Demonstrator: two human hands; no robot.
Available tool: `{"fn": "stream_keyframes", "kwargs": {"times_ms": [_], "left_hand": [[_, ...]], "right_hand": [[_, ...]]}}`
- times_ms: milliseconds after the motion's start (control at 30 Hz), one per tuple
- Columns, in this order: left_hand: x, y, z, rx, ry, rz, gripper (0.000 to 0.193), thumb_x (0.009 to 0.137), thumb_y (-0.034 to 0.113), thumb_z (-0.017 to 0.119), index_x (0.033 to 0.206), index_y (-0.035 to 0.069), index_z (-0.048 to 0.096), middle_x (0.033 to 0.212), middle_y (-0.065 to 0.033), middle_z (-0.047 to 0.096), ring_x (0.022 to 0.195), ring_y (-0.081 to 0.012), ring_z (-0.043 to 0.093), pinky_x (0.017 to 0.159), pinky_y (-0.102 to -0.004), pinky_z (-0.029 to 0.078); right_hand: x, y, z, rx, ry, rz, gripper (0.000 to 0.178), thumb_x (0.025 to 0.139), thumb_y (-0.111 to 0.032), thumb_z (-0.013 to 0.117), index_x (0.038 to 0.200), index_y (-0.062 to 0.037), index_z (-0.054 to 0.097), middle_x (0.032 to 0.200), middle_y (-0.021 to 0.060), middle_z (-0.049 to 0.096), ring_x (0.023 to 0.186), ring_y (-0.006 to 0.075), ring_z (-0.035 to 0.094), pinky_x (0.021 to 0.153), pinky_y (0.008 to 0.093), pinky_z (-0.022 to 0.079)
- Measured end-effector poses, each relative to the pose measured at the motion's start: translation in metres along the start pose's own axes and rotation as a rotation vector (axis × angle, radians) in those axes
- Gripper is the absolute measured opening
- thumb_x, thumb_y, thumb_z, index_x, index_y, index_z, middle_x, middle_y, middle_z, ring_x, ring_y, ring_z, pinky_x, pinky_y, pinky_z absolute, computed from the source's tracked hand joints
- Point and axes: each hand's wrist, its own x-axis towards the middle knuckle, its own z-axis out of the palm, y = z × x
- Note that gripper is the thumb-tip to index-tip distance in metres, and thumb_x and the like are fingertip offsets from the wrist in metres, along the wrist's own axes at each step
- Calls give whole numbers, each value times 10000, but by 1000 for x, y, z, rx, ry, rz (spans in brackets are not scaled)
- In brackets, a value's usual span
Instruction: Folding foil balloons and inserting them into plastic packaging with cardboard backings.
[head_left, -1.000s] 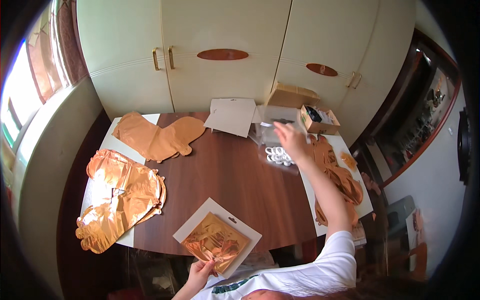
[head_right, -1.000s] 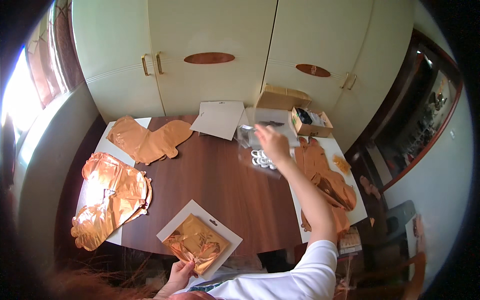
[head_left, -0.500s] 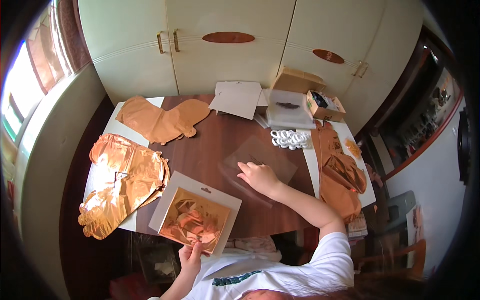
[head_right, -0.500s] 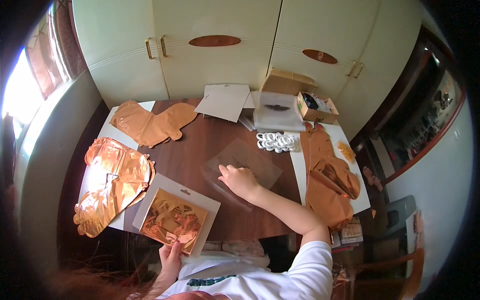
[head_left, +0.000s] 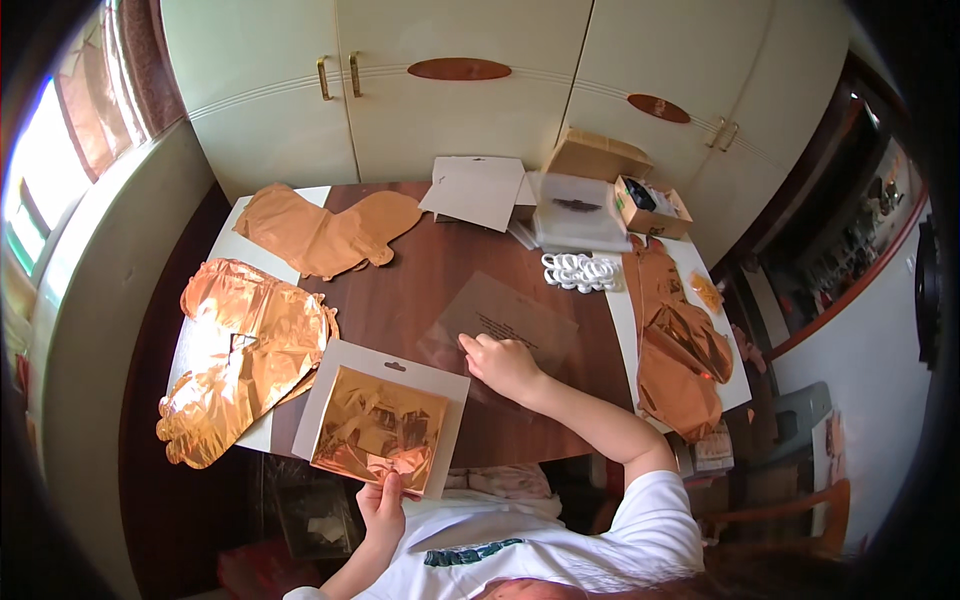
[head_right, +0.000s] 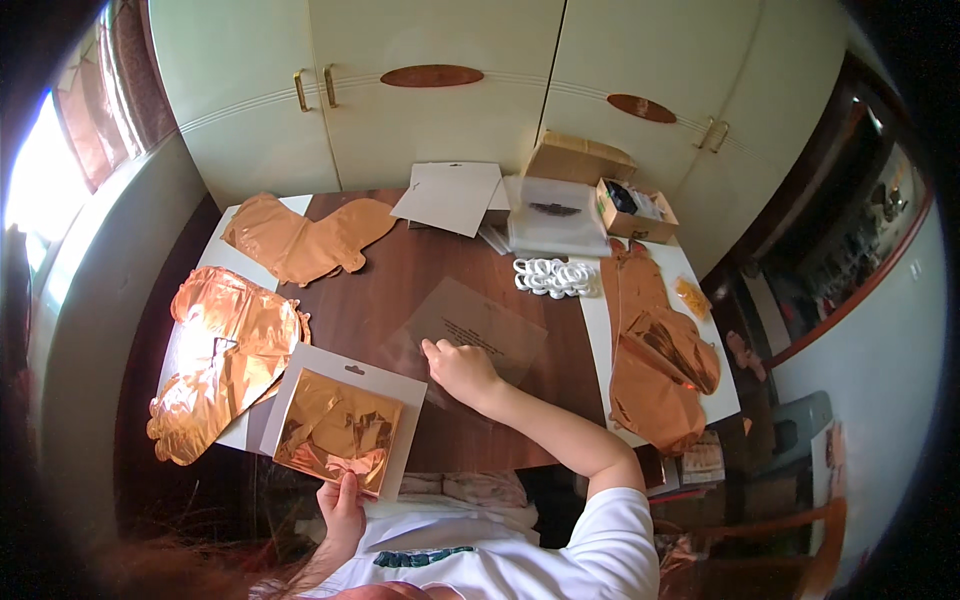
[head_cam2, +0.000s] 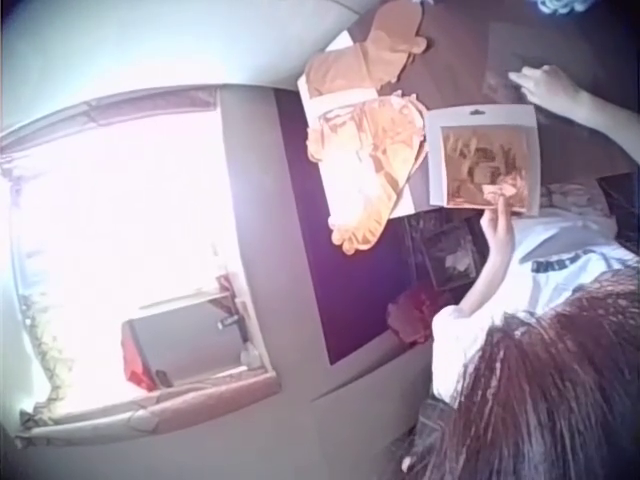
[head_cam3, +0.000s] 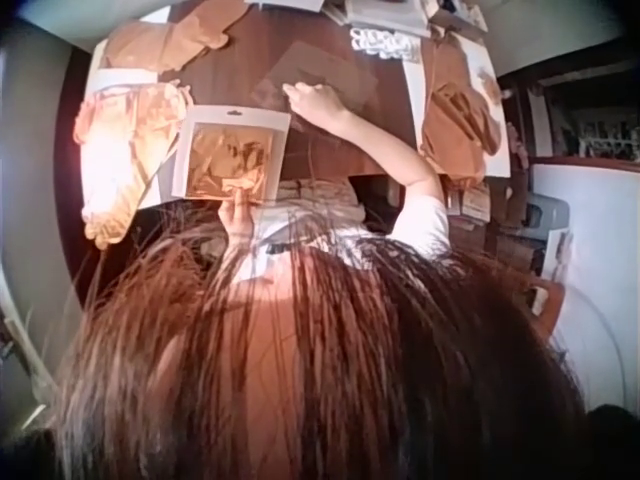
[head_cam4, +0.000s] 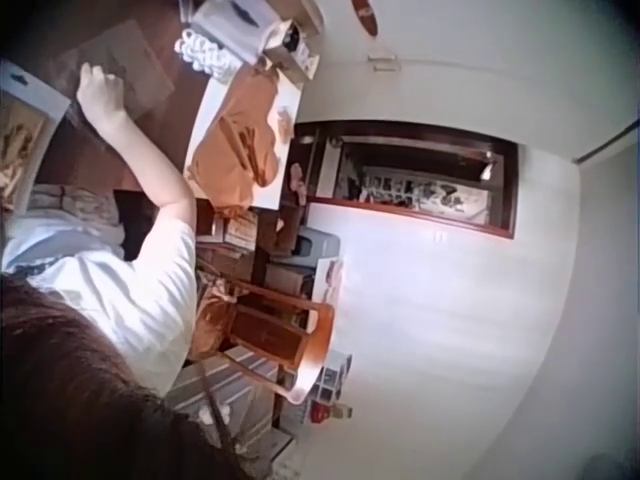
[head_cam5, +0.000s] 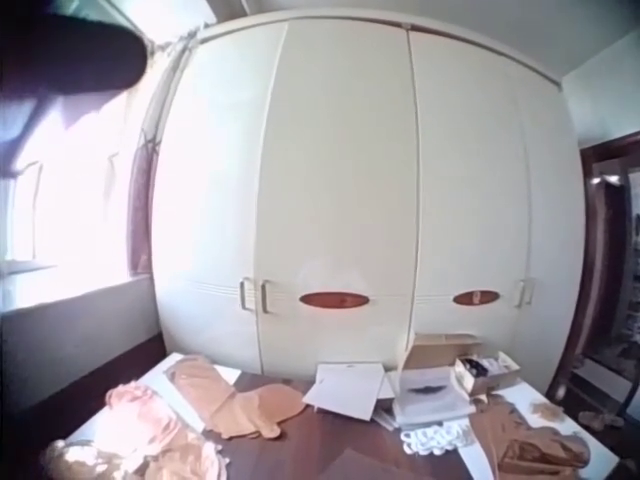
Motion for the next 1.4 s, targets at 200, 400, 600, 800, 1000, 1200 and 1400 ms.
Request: {"fn": "stream_keyframes", "kwargs": {"times_ms": [200,400,600,800,1000,1200,1400], "left_hand": [[1,-8,4,185,-64,-56,211,964,156,496,951,-33,590,850,-84,651,671,-124,613,568,-274,527],[-5,-12,3,183,-146,-131,238,967,154,493,994,-63,589,919,-101,661,731,-144,639,617,-285,563],[-9,-13,13,96,-102,-219,235,964,141,497,989,-72,594,908,-96,661,736,-145,639,631,-285,564],[-11,-9,12,304,-120,-2,184,946,95,518,941,-70,599,780,-63,661,656,-101,621,584,-245,524],[-8,-14,5,417,-155,6,170,937,83,531,913,-69,601,756,-68,660,639,-89,614,573,-244,517],[-4,-14,7,89,-150,-293,230,958,166,507,1017,-37,597,905,-111,668,713,-150,648,589,-294,553],[-12,-22,7,-84,-171,-459,255,956,195,522,1021,-36,607,895,-116,671,721,-169,654,610,-300,556]], "right_hand": [[1,4,7,157,48,-16,277,810,-180,608,1063,-68,593,730,90,609,587,236,646,506,322,540],[3,-16,-5,18,2,-52,225,789,-147,598,1003,-77,589,690,63,592,561,208,645,472,307,528],[4,-17,3,-110,-49,-113,233,777,-141,617,1003,-84,627,688,54,580,562,214,637,468,305,526],[10,-20,2,-22,22,-138,59,776,-102,561,720,-96,544,643,44,551,542,195,637,434,287,509],[13,-12,1,247,-76,-35,135,839,-197,558,887,-125,661,762,72,628,637,260,648,561,362,539],[10,-13,3,292,-100,30,180,831,-221,601,965,-129,678,796,54,637,682,248,646,600,362,534],[9,-23,-1,160,-62,-38,107,812,-180,620,893,-112,603,740,48,595,673,227,642,541,340,523]]}}
